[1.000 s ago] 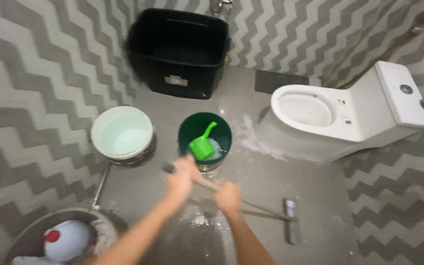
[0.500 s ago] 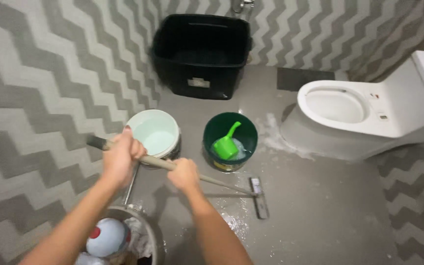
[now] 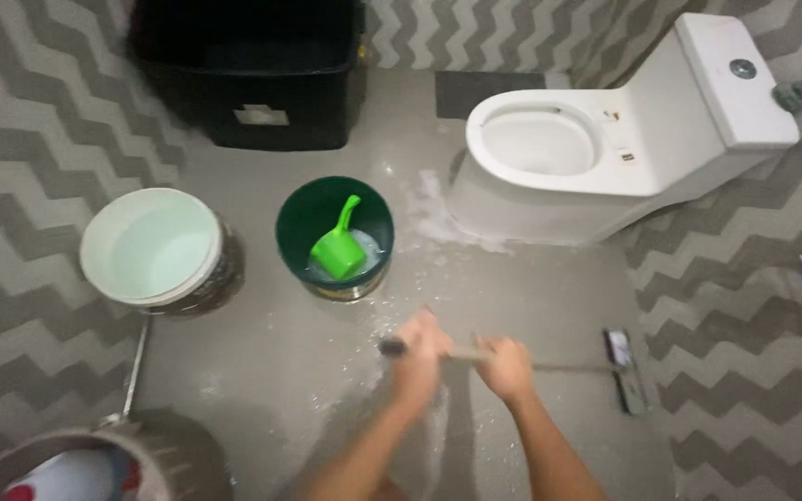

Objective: Scrubbing and cleaning a tiled bathroom floor with soapy water and a floor scrubber.

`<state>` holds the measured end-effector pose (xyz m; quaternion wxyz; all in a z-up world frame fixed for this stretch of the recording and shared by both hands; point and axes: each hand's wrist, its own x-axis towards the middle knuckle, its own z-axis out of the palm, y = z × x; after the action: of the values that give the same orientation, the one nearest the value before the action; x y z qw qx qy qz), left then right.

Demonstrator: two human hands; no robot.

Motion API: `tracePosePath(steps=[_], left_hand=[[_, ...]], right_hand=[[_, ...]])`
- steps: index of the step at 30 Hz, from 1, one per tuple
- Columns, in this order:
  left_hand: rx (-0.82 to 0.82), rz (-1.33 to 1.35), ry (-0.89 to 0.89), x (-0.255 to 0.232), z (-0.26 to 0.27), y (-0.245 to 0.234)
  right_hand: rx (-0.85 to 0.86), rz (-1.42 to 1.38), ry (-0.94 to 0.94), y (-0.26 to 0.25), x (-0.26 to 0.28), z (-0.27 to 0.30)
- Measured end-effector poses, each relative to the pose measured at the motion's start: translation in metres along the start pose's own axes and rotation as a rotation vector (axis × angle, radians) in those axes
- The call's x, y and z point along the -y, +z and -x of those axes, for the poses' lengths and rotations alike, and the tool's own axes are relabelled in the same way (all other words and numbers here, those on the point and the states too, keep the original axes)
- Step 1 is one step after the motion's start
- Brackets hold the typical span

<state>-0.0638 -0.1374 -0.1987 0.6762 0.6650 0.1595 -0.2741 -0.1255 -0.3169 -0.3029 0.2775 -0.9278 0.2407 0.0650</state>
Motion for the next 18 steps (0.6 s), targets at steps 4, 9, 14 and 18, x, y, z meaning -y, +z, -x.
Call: tracePosePath(steps=[4, 9, 14, 18], left_hand=[[0.105, 0.038, 0.183, 0.075, -0.003, 0.025], [0.047, -0.084, 0.108, 0.024, -0.008, -0.071], [0.213, 0.001, 0.435, -0.054, -0.064, -0.224], [-0.012, -0.309, 0.3, -0.175, -0.004, -0.338]], right_hand=[[0.184, 0.004, 0.332, -0.009, -0.028, 0.026], [0.135, -0.025, 0.163, 0.065, 0.012, 0.021], [0.138, -0.149, 0.056, 0.063, 0.205, 0.023], [-0.034, -0.35, -0.223, 0.085, 0.352, 0.048]])
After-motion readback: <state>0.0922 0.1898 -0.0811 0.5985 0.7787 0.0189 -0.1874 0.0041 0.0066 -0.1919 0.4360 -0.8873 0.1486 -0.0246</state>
